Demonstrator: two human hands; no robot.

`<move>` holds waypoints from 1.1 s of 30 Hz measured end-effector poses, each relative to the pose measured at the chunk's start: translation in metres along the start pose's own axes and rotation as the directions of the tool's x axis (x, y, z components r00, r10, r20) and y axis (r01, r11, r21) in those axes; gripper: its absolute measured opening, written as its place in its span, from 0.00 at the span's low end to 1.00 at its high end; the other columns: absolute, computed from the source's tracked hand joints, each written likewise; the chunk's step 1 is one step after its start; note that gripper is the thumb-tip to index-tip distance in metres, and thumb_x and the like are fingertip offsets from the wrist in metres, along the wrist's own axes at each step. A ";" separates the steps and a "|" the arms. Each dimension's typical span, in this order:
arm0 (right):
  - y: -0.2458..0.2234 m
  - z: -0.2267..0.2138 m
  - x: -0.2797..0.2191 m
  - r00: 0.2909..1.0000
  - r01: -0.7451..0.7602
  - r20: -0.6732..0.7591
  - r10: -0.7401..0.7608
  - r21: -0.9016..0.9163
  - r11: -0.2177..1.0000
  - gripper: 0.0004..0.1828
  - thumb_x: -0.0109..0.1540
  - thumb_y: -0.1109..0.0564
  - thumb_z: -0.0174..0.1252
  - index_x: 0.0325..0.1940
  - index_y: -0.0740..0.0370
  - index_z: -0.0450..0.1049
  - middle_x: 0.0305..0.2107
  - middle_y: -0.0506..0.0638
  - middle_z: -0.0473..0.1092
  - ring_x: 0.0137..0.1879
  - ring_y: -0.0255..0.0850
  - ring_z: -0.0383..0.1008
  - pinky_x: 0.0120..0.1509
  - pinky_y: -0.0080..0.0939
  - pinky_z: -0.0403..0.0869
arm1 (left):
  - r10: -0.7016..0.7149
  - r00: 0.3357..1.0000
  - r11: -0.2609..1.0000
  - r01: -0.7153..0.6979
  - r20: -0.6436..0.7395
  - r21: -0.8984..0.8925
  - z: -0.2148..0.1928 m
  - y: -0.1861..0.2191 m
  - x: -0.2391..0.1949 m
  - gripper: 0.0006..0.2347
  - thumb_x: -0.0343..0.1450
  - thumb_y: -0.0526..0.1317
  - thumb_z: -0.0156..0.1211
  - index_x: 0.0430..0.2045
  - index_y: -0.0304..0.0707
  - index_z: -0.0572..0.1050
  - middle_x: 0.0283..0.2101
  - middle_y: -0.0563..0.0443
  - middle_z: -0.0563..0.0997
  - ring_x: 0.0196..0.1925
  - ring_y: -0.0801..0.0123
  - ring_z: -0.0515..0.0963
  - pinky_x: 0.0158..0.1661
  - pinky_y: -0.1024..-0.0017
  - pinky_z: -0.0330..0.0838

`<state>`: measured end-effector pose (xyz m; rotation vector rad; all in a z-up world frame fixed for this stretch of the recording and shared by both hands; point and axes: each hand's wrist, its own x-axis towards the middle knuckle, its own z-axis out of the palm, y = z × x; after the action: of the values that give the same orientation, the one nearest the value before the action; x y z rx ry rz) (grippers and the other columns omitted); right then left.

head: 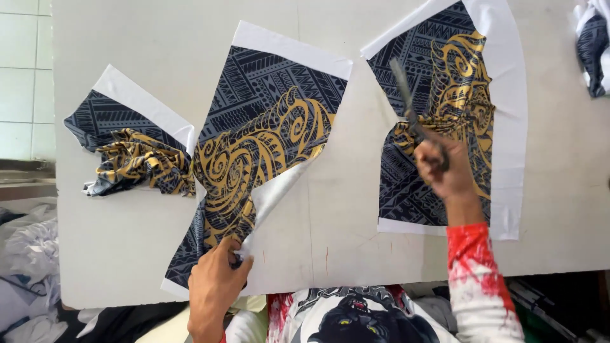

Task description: Cutting large pieces of printed fabric with scissors on a work table in a factory setting.

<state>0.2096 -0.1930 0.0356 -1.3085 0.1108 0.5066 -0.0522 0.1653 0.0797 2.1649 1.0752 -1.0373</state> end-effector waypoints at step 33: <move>0.131 -0.078 -0.252 0.643 0.195 -0.726 -0.244 -0.153 0.969 0.27 0.62 0.69 0.62 0.67 0.69 0.69 0.23 0.59 0.70 0.19 0.36 0.67 0.17 0.30 0.66 | 0.571 -0.063 0.086 -0.987 -0.818 0.136 0.019 0.163 0.043 0.08 0.68 0.26 0.67 0.38 0.25 0.76 0.43 0.35 0.78 0.52 0.42 0.78 0.59 0.55 0.67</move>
<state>-0.0532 -0.3185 -0.0126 -1.5006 0.6165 -0.2764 0.0914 0.0796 0.0507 2.0289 -0.1096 0.8125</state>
